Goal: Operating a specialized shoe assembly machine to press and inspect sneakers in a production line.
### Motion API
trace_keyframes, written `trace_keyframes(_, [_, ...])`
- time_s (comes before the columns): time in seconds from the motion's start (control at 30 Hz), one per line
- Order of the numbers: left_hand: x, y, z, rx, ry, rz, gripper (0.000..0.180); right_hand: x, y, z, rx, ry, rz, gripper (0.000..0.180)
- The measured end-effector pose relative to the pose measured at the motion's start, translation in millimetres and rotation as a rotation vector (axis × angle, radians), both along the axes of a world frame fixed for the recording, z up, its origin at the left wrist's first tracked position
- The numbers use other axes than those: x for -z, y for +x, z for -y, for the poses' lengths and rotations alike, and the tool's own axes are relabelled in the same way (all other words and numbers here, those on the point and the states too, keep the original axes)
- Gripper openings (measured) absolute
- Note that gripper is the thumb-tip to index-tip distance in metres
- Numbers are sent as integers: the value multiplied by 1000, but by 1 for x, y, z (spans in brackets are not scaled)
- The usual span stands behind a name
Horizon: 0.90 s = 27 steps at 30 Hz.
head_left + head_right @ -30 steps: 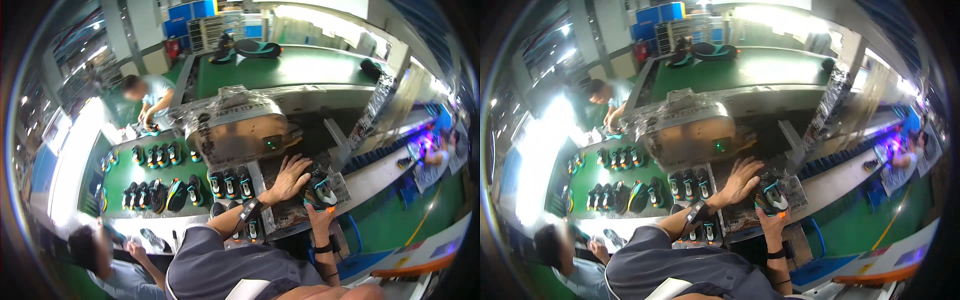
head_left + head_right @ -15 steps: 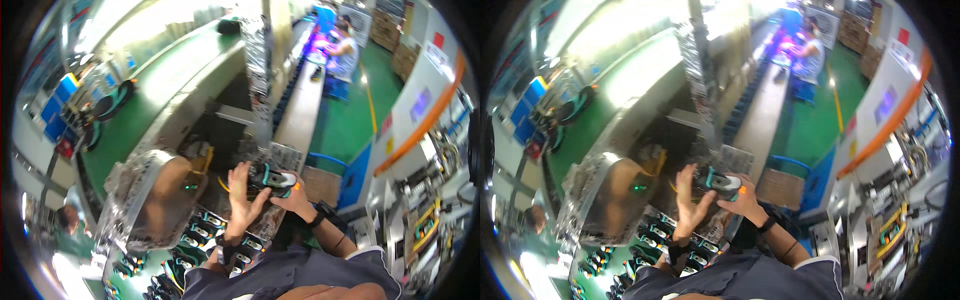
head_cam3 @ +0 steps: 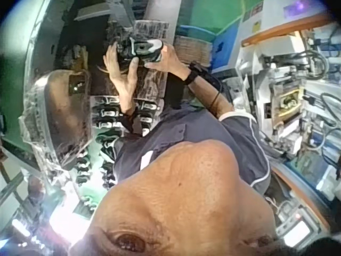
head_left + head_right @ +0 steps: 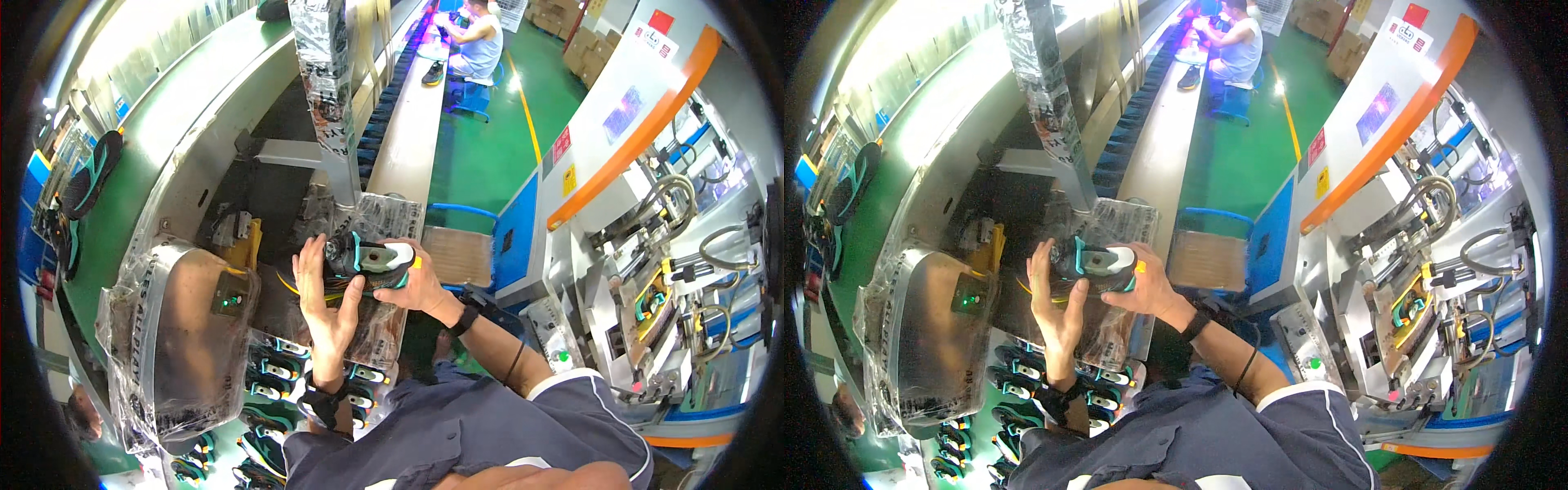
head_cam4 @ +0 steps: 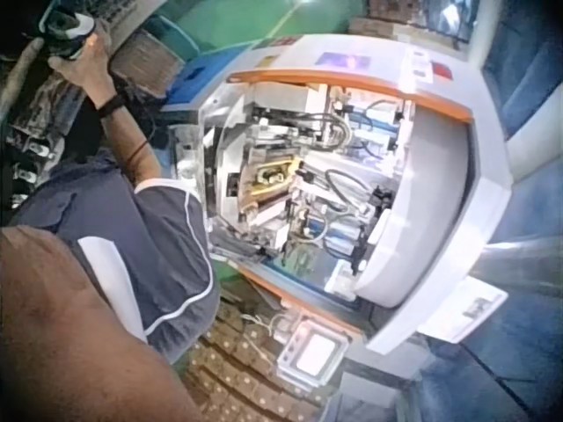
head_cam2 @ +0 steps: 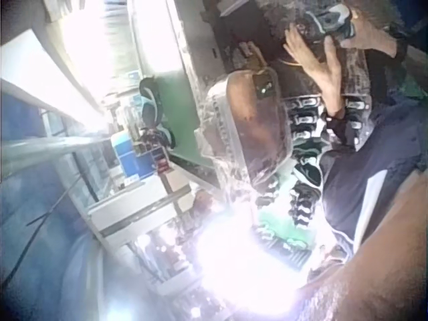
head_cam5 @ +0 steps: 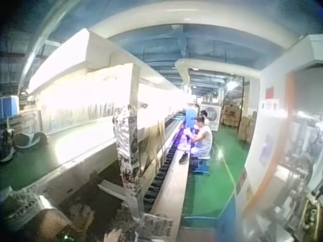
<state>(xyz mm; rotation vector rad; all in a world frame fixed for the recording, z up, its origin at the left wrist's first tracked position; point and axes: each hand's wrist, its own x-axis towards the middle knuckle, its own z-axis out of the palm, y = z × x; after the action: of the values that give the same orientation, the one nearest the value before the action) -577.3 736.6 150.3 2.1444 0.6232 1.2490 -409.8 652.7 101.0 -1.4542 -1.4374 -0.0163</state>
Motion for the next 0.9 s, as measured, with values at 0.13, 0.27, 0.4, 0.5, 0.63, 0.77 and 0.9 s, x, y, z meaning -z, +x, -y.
trace_keyframes(0.13, [-1,0,4,-7,6,-7,63,0,1,2,-16,7,-27,68])
trace_keyframes(0.27, [0,2,5,-6,-1,-3,62,1,3,2,-1,10,-5,68])
trace_keyframes(0.4, [-1,2,3,1,1,4,61,-1,1,3,-6,-4,-41,69])
trace_keyframes(0.5, [-1,1,3,-3,6,8,61,-1,0,2,3,-10,-39,69])
trace_keyframes(0.63, [0,0,0,-8,9,8,61,-3,-2,3,17,-27,-32,69])
trace_keyframes(0.77, [1,-1,1,-9,15,13,62,1,-1,4,37,-57,-37,74])
trace_keyframes(0.9, [2,-2,1,4,3,5,62,-2,-2,5,23,-80,-25,75])
